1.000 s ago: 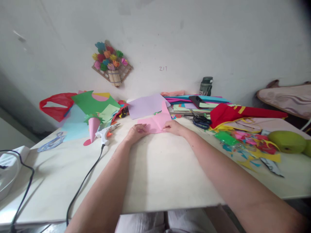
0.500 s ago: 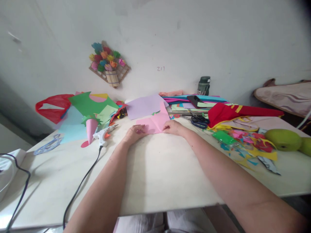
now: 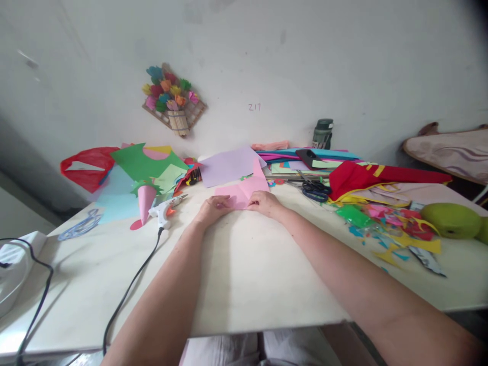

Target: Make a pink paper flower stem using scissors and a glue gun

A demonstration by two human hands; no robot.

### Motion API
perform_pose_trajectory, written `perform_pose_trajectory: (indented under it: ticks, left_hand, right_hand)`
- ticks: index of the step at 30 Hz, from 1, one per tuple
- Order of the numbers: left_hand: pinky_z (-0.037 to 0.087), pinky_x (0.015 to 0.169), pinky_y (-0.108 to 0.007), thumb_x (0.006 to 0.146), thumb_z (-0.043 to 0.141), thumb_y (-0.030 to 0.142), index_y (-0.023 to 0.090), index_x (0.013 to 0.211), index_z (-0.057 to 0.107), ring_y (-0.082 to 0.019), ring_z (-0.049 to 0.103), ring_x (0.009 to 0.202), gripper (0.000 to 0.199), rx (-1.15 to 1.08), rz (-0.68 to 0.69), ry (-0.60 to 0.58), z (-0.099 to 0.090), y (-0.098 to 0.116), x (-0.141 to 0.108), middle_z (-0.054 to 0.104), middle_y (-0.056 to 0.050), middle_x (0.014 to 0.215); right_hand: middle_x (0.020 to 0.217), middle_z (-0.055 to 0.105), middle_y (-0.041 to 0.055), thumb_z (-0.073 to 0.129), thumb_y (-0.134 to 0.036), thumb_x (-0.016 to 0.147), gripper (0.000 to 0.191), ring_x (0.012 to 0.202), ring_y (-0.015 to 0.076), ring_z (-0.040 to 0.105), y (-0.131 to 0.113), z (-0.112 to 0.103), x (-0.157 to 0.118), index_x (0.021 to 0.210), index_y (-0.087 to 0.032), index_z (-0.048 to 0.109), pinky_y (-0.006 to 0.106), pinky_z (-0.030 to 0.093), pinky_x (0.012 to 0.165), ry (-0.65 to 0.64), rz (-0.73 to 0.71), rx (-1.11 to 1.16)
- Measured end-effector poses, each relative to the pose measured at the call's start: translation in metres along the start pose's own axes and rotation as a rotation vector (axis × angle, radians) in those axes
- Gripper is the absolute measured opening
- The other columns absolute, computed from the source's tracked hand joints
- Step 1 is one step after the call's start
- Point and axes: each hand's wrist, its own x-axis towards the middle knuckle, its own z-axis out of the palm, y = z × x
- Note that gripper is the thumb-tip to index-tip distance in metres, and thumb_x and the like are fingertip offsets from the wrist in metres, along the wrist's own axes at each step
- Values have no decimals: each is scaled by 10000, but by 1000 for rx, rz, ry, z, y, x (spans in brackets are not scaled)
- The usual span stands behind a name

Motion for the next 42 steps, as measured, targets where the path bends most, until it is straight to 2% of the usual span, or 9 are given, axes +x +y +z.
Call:
perform_pose_trajectory:
  ticks: [12, 21, 42]
  left_hand:
    - [402, 830, -252, 613, 601, 354, 206, 650, 626, -168, 537, 959, 155, 16, -10, 8, 0, 1, 0, 587, -13, 1089]
    - [405, 830, -259, 606, 604, 338, 203, 629, 619, -175, 535, 972, 138, -10, -7, 26, 3, -6, 2, 594, -23, 1075]
    - [388, 853, -252, 604, 608, 358, 206, 711, 644, -175, 528, 987, 189, 43, -13, 14, 2, -5, 3, 564, -20, 1124]
  right_hand:
    - [750, 616, 18, 608, -232, 694, 64, 760, 128, 521, -10, -1, -1, 720, -192, 651, 222, 366, 677, 30, -74, -107]
    - [764, 606, 41, 549, -265, 746, 132, 787, 149, 513, -13, -2, -2, 747, -195, 661, 245, 367, 695, -23, -103, -207]
    - [762, 600, 30, 584, -223, 717, 66, 776, 139, 514, -11, 5, 1, 722, -185, 637, 242, 370, 706, 3, -103, -165]
